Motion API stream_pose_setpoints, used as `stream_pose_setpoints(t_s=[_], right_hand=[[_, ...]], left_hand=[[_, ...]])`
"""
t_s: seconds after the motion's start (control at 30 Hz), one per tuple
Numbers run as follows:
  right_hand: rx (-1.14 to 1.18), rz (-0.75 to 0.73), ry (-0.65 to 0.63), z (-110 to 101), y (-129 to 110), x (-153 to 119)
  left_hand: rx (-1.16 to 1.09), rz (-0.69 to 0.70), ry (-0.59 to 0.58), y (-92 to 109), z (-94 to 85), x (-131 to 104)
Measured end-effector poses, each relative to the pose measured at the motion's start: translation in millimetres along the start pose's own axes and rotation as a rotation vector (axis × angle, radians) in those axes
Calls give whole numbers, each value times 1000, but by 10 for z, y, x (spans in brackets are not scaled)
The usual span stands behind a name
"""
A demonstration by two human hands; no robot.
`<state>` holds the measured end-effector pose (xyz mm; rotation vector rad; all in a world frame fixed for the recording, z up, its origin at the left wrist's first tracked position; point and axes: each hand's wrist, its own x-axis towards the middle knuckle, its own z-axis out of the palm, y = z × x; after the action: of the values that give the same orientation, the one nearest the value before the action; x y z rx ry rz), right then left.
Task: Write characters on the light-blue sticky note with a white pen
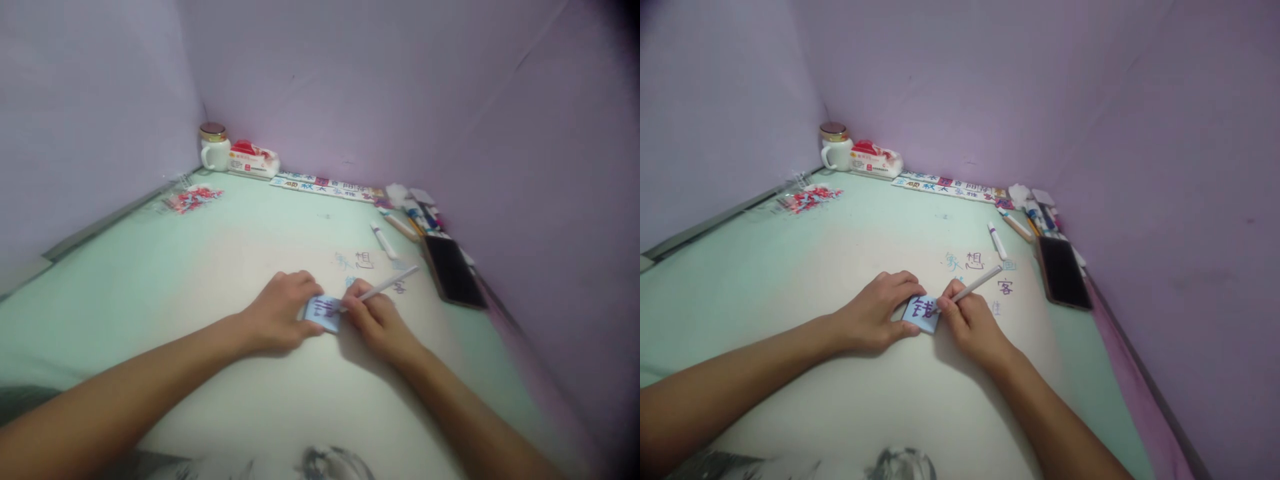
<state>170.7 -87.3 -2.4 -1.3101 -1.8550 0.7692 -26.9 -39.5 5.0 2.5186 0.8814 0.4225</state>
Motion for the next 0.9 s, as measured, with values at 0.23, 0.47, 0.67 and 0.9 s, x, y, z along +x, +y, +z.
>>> stream_pose_setpoints(t_s=[0.23,0.47,0.67,0.9], right_hand=[[47,3,-56,-23,58,50],[92,33,-118,-69,50,91],[85,43,-141,-93,30,124],[93,43,-153,-108,23,138]], left_hand=[[-12,10,9,-1,0,-2],[-10,11,2,3,-9,5],[-8,13,-1,2,-20,0],[-3,19,12,-1,-14,1]])
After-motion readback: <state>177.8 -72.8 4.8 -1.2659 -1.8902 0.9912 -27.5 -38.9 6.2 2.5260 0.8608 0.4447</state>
